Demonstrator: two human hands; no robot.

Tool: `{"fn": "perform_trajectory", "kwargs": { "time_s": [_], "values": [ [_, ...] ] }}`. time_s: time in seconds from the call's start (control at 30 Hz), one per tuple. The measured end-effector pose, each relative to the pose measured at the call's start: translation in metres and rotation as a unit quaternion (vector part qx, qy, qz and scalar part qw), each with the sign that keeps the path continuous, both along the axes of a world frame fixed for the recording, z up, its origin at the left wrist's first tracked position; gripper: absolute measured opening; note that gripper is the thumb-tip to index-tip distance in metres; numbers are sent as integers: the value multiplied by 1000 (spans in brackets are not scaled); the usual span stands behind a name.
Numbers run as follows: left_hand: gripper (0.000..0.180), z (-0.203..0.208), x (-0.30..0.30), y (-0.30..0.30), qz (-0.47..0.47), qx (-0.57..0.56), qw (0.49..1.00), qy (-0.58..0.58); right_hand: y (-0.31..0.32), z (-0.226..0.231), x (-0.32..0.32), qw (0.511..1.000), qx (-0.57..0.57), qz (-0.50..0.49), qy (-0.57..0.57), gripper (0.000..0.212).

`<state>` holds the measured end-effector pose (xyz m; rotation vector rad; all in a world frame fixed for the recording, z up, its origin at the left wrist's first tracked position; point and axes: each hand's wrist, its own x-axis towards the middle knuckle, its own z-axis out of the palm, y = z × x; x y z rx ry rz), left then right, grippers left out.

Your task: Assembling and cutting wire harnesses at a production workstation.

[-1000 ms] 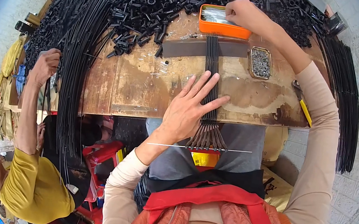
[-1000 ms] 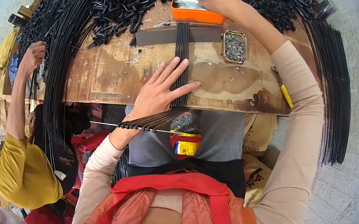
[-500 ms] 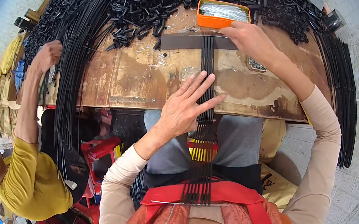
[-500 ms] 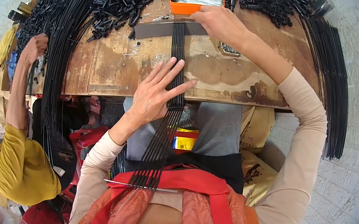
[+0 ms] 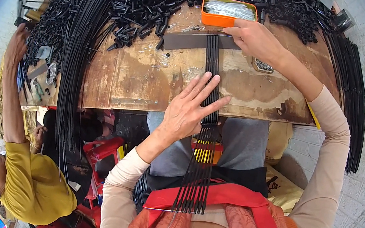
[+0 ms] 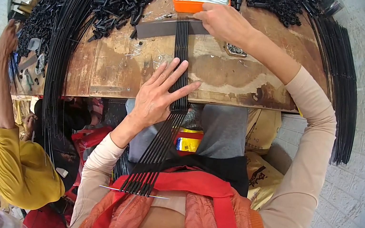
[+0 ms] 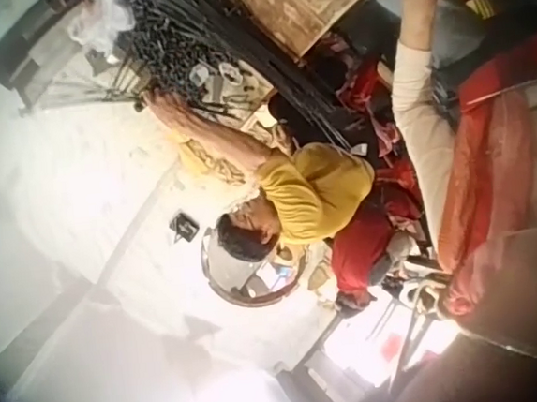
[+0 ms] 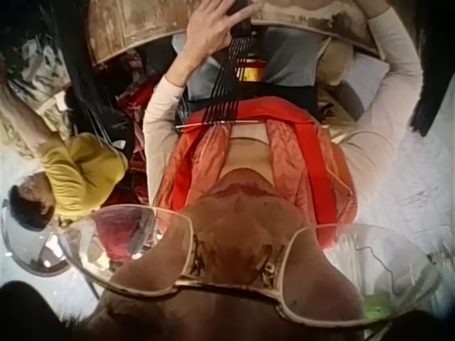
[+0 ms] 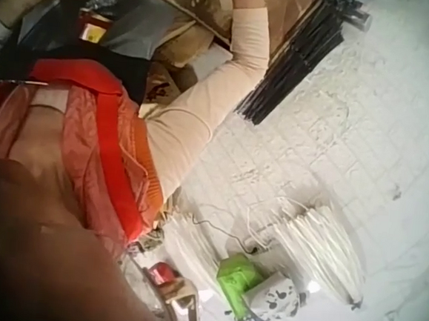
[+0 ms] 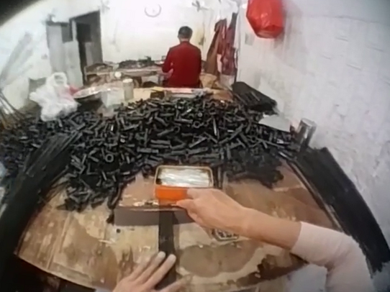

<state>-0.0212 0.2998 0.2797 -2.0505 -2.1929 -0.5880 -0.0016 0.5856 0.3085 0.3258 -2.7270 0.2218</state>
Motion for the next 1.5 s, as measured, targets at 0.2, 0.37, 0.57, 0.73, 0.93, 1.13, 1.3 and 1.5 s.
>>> {"fn": "perform_trajectory", "kwargs": {
  "time_s": [0.2,0.37,0.57,0.73,0.93,1.13,1.3,1.5],
  "values": [
    [88,1,-2,-1,-5,0,1000,12,-1,4,-1,1000,14,13,-16,30],
    [82,3,1,-1,2,11,999,-30,-1,6,-4,999,12,17,-30,28],
    [82,4,1,0,1,4,999,-32,9,4,-19,994,-94,44,-46,21],
    [78,3,1,0,1,7,1000,-30,6,4,-27,987,-138,35,-72,13],
    [77,4,1,0,0,12,999,-35,2,1,-21,995,-88,37,-31,13],
    [79,5,2,0,3,5,1000,-30,-1,3,-25,990,-122,41,-48,12],
    [79,4,1,0,2,8,999,-35,0,2,-21,994,-99,54,-10,11],
    [79,3,2,0,1,14,999,-40,-6,-1,-26,995,-88,49,-12,12]
  ]
}}
